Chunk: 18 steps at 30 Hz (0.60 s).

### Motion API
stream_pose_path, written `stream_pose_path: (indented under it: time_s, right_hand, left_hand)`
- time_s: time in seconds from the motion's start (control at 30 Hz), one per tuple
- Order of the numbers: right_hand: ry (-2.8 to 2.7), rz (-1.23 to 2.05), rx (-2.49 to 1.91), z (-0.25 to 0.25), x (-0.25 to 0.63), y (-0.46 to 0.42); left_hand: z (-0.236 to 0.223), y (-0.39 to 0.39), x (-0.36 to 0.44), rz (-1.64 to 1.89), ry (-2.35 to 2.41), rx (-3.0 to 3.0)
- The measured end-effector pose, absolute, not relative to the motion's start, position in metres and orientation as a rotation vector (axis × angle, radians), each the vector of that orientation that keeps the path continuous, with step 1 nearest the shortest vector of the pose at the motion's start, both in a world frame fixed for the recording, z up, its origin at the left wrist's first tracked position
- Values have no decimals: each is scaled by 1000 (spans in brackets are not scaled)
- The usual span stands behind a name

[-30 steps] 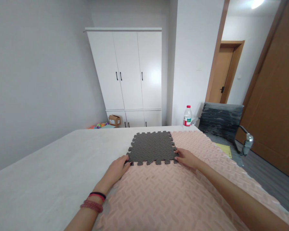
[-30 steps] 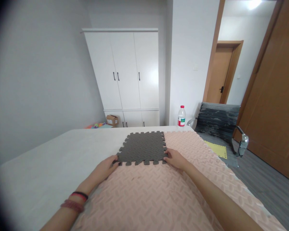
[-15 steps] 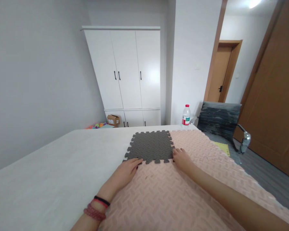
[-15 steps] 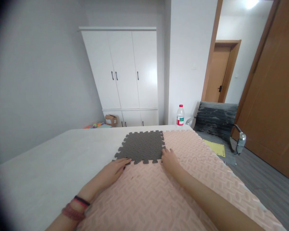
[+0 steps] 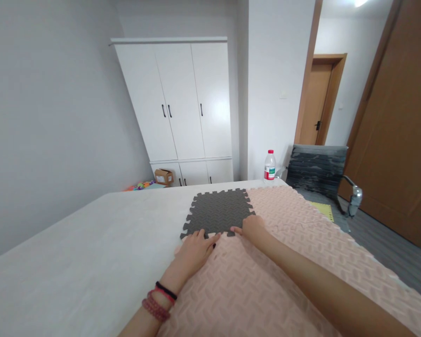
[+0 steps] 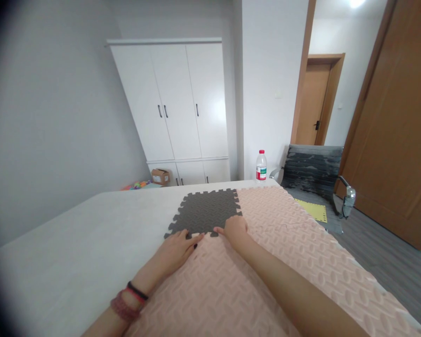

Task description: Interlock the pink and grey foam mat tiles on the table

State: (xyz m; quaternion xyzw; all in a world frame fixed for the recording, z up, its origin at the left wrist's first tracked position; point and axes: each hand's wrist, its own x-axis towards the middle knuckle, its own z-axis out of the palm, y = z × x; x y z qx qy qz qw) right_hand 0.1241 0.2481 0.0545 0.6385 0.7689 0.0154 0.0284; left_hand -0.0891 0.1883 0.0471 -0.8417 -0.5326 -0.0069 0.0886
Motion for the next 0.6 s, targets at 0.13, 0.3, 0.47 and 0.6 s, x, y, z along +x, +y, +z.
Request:
stream_pose_path:
  time_s: [0.13, 0.3, 0.47, 0.6]
  right_hand:
    - [2132, -68, 2118, 45, 94, 262]
    - [2191, -38, 2130, 36, 95, 263]
    - [2428, -1, 2072, 46, 135, 268]
    - [2513, -3, 2068, 56, 174, 294]
  left_hand:
    - [47, 188, -89, -32, -1610, -2523]
    - [48, 188, -91, -43, -1617, -2546]
    - [48, 189, -97, -74, -1611, -2571]
    - [46, 190, -100, -93, -1604, -2573]
